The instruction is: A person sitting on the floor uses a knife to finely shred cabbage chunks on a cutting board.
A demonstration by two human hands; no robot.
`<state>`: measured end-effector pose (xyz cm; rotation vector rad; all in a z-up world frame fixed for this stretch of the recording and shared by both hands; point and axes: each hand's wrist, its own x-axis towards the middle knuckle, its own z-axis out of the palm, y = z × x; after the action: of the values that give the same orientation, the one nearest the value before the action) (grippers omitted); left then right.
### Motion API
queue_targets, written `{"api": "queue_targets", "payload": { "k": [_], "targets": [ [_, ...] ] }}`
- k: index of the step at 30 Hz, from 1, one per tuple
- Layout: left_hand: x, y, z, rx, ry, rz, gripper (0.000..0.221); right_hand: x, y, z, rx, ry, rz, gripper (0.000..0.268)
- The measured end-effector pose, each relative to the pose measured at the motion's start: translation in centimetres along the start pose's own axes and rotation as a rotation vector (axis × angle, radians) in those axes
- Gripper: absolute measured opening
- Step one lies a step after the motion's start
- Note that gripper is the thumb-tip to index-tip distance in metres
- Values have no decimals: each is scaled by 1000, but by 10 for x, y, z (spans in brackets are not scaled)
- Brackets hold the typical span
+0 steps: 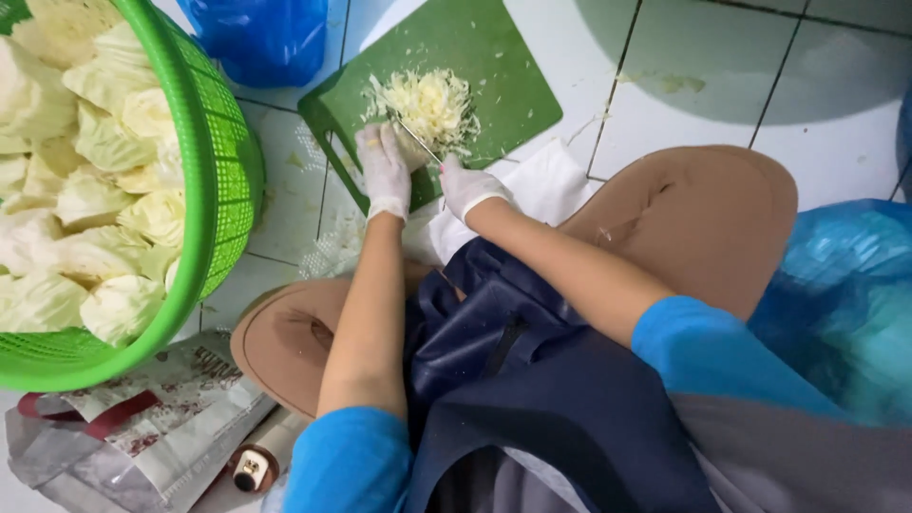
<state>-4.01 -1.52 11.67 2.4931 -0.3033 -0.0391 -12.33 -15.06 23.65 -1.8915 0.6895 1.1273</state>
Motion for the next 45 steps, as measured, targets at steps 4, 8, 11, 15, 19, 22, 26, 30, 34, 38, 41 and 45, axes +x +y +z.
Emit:
{"api": "queue_targets", "payload": {
  "k": [4, 8, 11, 15, 19, 22, 26, 30, 34, 38, 41, 45],
  "targets": [
    [-20, -4, 4, -47, -41, 2, 49, 33, 21, 11, -126, 75, -227, 52],
    [-4, -19, 18, 162, -99, -126, 57, 51, 26, 13, -105, 178, -226, 51],
    [2, -33, 8, -31, -156, -196, 47, 41, 29, 15, -108, 199, -208, 49],
    [19, -36, -19, -608, -246, -493, 35, 11, 22, 11, -163, 208, -218, 45],
    [24, -64, 3, -642, -199, -632, 68, 25, 22, 27, -185, 189, -209, 43],
    [8, -43, 2, -614, -45, -505, 39, 42, 26, 35, -181, 183, -203, 36],
    [3, -30, -12, -181, -276, -241, 44, 19, 21, 27, -208, 233, -236, 31],
    [5, -42, -12, 206, -467, -130, 55, -23, 6, 27, -263, 282, -284, 26],
    [21, -49, 5, 504, -526, -87, 56, 19, 15, 53, -276, 355, -279, 26],
    [18, -16, -18, 515, -590, -52, 41, -16, 4, 28, -180, 165, -288, 28],
    [19, -16, -17, 555, -590, 10, 35, 14, 7, 29, -144, 138, -279, 26],
    [19, -22, -18, 619, -588, 117, 36, 74, 16, 49, -193, 243, -260, 22]
  ]
}}
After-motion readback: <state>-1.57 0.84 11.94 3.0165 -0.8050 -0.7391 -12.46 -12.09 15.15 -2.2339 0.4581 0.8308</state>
